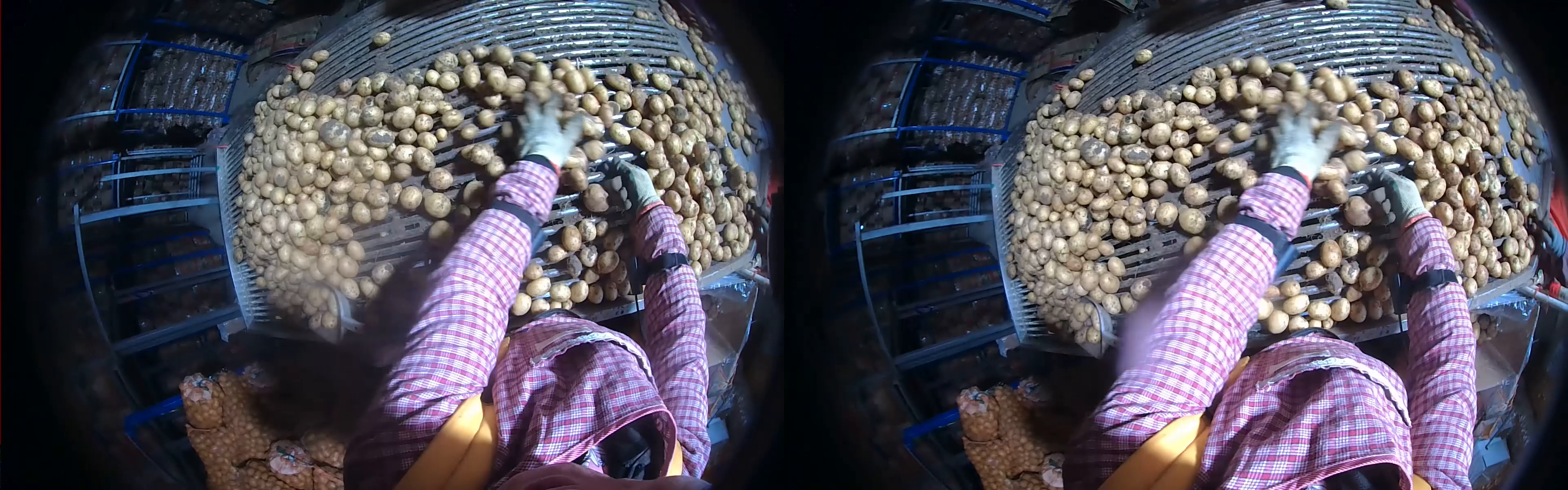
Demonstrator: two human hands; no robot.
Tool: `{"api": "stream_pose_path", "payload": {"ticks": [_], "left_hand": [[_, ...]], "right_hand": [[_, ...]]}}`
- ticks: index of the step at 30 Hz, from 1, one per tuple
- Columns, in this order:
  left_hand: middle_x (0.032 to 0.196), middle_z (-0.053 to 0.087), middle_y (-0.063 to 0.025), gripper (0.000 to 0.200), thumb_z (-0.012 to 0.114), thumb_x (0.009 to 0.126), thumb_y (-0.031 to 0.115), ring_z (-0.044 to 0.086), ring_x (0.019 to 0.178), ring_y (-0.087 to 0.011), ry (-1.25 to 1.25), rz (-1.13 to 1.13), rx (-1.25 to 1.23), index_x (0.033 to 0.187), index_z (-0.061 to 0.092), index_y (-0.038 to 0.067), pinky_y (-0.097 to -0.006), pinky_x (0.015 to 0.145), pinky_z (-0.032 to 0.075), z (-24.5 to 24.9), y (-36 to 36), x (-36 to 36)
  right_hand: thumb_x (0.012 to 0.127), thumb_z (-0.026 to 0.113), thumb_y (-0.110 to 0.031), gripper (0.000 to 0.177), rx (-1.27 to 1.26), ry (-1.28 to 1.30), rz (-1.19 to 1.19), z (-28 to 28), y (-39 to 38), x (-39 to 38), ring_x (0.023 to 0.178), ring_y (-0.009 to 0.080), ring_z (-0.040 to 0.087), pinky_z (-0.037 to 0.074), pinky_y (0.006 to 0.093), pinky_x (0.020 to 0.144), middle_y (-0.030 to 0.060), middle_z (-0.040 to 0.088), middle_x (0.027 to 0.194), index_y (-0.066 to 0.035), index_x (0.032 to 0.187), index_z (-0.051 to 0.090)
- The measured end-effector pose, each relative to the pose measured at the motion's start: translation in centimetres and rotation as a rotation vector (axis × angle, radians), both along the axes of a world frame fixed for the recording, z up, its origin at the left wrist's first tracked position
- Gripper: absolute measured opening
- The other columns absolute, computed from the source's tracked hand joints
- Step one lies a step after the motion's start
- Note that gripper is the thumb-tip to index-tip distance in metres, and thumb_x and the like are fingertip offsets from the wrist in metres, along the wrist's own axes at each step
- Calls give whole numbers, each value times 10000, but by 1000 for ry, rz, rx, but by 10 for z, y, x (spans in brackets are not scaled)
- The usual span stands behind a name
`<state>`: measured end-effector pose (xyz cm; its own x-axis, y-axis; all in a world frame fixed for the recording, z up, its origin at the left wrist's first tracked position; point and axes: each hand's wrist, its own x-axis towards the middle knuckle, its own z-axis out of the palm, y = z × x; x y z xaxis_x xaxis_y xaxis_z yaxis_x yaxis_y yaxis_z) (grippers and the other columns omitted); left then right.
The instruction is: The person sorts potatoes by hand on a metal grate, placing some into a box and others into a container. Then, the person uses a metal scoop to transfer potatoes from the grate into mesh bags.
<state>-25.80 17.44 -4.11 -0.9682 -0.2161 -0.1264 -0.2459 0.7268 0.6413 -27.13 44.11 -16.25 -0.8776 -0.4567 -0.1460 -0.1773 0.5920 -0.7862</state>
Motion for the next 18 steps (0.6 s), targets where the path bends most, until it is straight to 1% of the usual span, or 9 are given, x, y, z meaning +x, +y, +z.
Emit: {"api": "stream_pose_path", "payload": {"ticks": [2,4,5,6,9,11,12,13,18], "left_hand": [[1591,261,-275,750,617,916,569,316,1462,-425,81,-182,154,1484,454,108,-483,1184,318,-7,19,1],[1576,303,-268,661,672,922,442,369,1435,-420,110,-219,362,1462,489,108,-454,1179,333,-1,17,19],[1506,417,-259,609,729,896,347,428,1398,-403,291,-146,391,1417,538,95,-452,1152,372,-9,8,32],[1409,518,-243,539,731,894,304,478,1351,-381,489,-121,186,1354,584,65,-439,1118,410,-29,-16,38],[1171,617,-152,450,740,887,192,607,1068,-270,524,135,217,1278,591,26,-427,978,504,-2,-140,80],[1272,614,-185,491,707,911,194,615,1149,-302,260,428,340,1337,544,11,-431,1004,496,43,-216,107],[1334,600,-213,474,673,937,229,610,1191,-339,225,350,-225,1338,555,3,-436,1026,482,47,-266,111],[1261,640,-235,433,646,948,260,634,1142,-360,504,476,-52,1274,603,-21,-436,1021,479,30,-300,117],[1258,609,-277,606,486,964,487,589,1128,-446,298,392,-588,1368,561,42,-515,1032,431,27,-419,84]], "right_hand": [[901,622,-223,246,-364,-701,-586,-5,-2,-10,884,233,682,544,346,785,74,708,938,-128,1117,691],[951,573,-258,221,-373,-833,-747,6,-5,-16,702,145,637,522,298,605,14,676,852,-133,1071,709],[934,603,-320,197,-297,-506,-592,-9,-2,-17,504,90,529,406,248,424,-14,627,734,-163,995,706],[909,640,-353,161,-487,-797,-774,28,-16,-11,433,76,458,343,246,368,-38,588,676,-204,939,692],[866,673,-315,136,-469,-818,-802,60,-36,-4,431,127,474,382,282,390,-30,589,674,-180,856,675],[863,649,-275,138,-370,-808,-783,-11,3,-32,395,151,455,370,278,378,-3,574,652,-141,833,659],[861,644,-264,134,-330,-865,-751,-25,13,-40,392,161,455,375,286,379,8,574,651,-133,833,657],[872,652,-270,133,-170,-794,-705,-8,5,-38,381,136,436,354,279,361,-9,551,613,-151,814,645],[901,669,-351,245,-270,-793,-840,24,-19,-21,354,63,365,255,234,319,-68,490,553,-191,741,576]]}}
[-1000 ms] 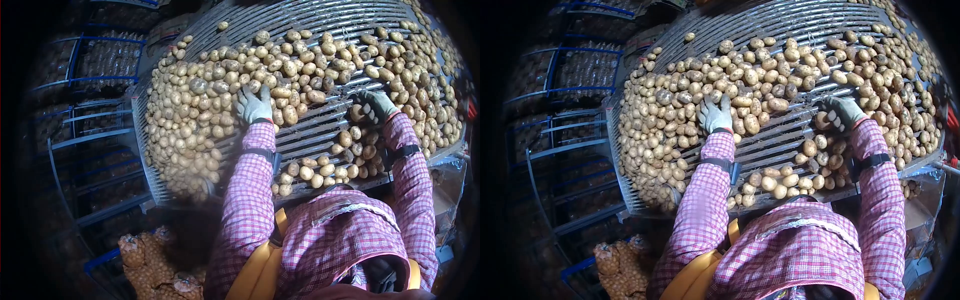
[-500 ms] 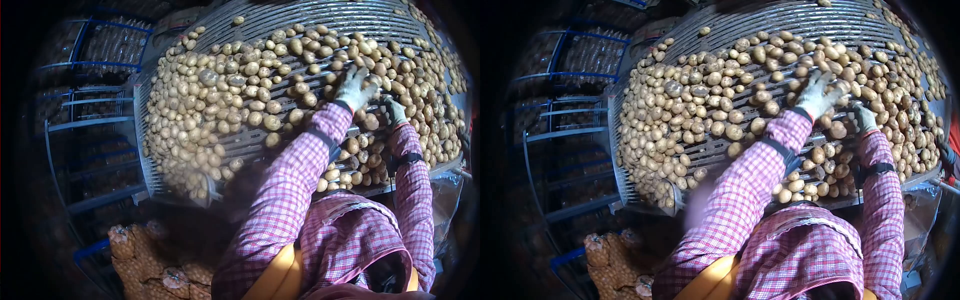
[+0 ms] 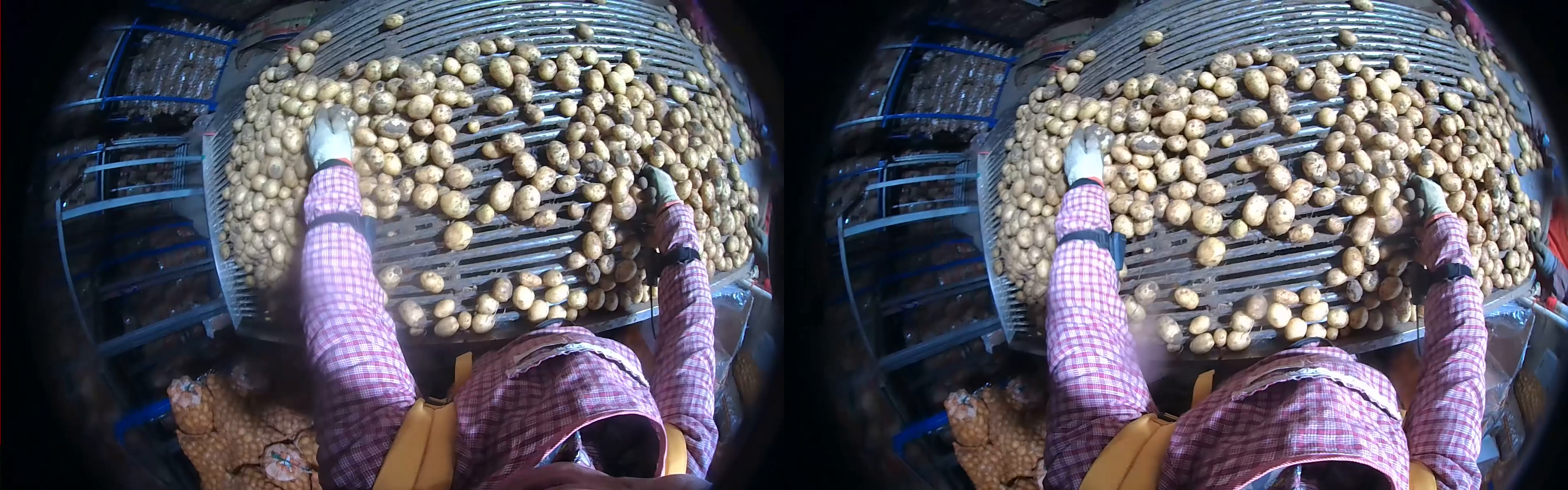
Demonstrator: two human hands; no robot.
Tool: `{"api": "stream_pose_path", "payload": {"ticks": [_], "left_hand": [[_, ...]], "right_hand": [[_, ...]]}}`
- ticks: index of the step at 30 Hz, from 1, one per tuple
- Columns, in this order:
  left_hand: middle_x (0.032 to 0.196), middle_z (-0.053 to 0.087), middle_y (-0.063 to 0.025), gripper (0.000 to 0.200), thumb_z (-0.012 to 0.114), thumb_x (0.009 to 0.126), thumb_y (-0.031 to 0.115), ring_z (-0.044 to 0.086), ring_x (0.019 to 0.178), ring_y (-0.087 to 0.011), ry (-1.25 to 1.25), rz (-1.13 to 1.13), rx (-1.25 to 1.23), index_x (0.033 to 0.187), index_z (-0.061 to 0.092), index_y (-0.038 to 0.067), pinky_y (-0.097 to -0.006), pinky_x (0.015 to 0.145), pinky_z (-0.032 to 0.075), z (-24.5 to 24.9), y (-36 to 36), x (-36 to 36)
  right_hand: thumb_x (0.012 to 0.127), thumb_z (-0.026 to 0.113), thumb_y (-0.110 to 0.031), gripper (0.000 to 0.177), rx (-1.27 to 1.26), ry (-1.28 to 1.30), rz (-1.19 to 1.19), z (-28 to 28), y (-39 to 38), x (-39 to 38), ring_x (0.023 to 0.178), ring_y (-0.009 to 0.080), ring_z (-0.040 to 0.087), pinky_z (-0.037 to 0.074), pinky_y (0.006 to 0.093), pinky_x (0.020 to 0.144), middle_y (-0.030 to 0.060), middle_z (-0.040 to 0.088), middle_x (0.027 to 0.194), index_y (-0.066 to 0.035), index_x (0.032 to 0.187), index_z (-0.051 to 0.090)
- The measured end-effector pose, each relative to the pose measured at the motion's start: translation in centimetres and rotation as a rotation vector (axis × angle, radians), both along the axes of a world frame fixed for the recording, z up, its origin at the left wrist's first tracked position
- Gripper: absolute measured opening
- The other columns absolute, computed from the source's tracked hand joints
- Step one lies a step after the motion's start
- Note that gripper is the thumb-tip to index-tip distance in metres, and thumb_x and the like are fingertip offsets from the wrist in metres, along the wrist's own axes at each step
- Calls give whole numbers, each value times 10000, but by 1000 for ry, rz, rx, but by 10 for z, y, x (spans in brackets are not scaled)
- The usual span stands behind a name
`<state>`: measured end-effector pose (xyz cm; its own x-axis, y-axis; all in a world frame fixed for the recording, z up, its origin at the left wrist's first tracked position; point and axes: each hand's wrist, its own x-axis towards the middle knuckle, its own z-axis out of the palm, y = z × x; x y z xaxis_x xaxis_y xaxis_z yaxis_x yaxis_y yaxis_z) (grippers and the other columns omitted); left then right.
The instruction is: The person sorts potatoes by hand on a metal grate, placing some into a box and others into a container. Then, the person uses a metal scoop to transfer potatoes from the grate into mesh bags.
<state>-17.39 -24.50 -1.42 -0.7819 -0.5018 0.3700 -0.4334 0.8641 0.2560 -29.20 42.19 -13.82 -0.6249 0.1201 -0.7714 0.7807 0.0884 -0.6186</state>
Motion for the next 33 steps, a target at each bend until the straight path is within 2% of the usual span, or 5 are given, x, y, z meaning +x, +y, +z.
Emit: {"api": "stream_pose_path", "payload": {"ticks": [10,16,22,27,33], "left_hand": [[1141,667,-259,617,529,958,475,633,1099,-403,-106,27,290,1426,479,77,-498,986,481,-29,176,-107],[1183,609,-180,433,593,875,329,560,1138,-375,-312,-641,87,1224,619,74,-536,989,452,-80,336,-122],[1188,640,-184,474,702,876,300,612,1092,-362,-144,-776,498,1244,622,12,-462,949,509,-67,398,-57],[1125,674,-128,415,528,991,341,686,989,-252,75,-438,2156,1268,601,40,-437,840,610,-44,367,-3],[1292,625,-147,557,520,979,496,627,1162,-323,185,-246,2165,1332,572,69,-583,936,553,14,322,81]], "right_hand": [[869,667,-283,185,41,9,19,3,2,-1,488,170,532,403,333,436,20,603,686,-97,864,675],[894,646,-306,192,-16,20,-25,5,-3,2,434,135,465,342,307,395,-5,568,630,-130,820,661],[900,671,-368,227,72,3,50,-19,6,-7,388,87,454,303,248,342,-42,586,618,-170,791,660],[950,629,-324,199,-114,58,20,-7,8,0,404,66,440,307,245,338,-34,598,642,-167,841,685],[937,708,-303,273,-55,499,11,77,-16,54,641,36,562,417,208,533,-9,698,828,-52,1042,736]]}}
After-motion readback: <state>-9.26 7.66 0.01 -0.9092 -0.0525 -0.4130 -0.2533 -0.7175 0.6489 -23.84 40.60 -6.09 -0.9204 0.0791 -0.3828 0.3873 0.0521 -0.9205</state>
